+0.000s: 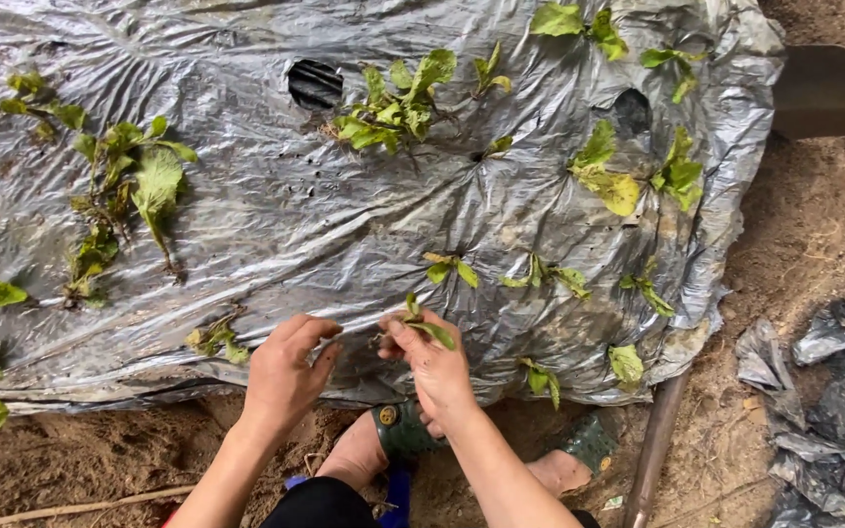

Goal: The person plants small green seedlings into holes in a black plastic sheet covering the soil. They use their hands to place the seedlings into the holes and press the plastic around the base of the plants to secure them.

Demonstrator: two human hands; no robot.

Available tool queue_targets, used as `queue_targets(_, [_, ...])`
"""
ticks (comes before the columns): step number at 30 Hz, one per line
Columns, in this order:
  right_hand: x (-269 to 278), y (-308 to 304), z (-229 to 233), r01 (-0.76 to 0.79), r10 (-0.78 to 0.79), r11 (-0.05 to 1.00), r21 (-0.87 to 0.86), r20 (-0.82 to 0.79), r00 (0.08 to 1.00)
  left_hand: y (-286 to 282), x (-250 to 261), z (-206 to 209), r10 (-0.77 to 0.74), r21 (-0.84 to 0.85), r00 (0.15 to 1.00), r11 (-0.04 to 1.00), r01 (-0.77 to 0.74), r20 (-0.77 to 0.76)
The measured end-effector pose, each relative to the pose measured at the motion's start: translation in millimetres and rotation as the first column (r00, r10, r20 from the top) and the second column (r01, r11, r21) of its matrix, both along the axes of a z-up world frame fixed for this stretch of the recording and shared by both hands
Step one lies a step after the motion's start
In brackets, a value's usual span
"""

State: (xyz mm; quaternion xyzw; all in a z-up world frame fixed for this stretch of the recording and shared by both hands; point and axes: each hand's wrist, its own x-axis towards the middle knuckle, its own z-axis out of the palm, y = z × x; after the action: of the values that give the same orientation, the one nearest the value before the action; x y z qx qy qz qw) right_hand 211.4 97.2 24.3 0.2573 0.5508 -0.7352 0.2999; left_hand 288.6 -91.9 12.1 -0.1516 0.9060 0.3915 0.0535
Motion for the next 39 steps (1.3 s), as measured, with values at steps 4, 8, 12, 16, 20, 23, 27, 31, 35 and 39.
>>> queue_targets(4, [7, -18, 7, -0.047, 0.056, 0.992, -0.117, 0.079, 0.995, -10, 24, -30, 0.005, -0.091, 0.997, 0.996, 0.002, 0.078])
queue_targets(8, [9, -17, -1, -0.142, 0.156, 0.983, -0.119, 0.120, 0.980, -10, 37, -44, -0.019, -0.165, 0.999, 0.986, 0.024, 0.029])
queue_targets(12, [13, -6, -24, -0.264, 0.283, 0.949, -0.172, 0.097, 0.954, 1, 42, -21, -0.163, -0.205, 0.987, 0.965, 0.162, 0.014])
queue_targets(16, [7, -7, -16, -0.356, 0.365, 0.929, -0.100, 0.106, 0.925, 2, 109, -36, -0.203, -0.398, 0.979, 0.900, 0.178, -0.022])
queue_targets(20, [5, -8, -16, -0.345, 0.358, 0.931, -0.119, 0.107, 0.928, -22, 171, -51, -0.128, -0.413, 0.991, 0.901, 0.135, 0.044])
queue_targets(23, [6, -10, -17, -0.371, 0.378, 0.925, -0.080, 0.119, 0.918, -32, 174, -41, 0.355, -0.235, 0.927, 0.918, -0.320, 0.122])
queue_targets(27, [6, -11, -14, -0.383, 0.385, 0.923, -0.044, 0.121, 0.915, -48, 153, -50, 0.917, 0.161, 0.136, 0.080, -0.984, 0.375])
queue_targets(31, [6, -12, -14, -0.382, 0.385, 0.923, -0.048, 0.110, 0.916, -46, 136, -52, 0.895, 0.058, 0.085, 0.065, -0.996, 0.438])
queue_targets(35, [7, -9, -18, -0.369, 0.374, 0.927, -0.070, 0.084, 0.923, -47, 146, -59, 0.910, -0.014, 0.162, 0.181, -0.983, 0.381])
queue_targets(39, [9, -8, -24, -0.345, 0.354, 0.934, -0.097, 0.104, 0.929, -49, 196, -76, 0.797, -0.334, 0.445, 0.584, -0.740, 0.408])
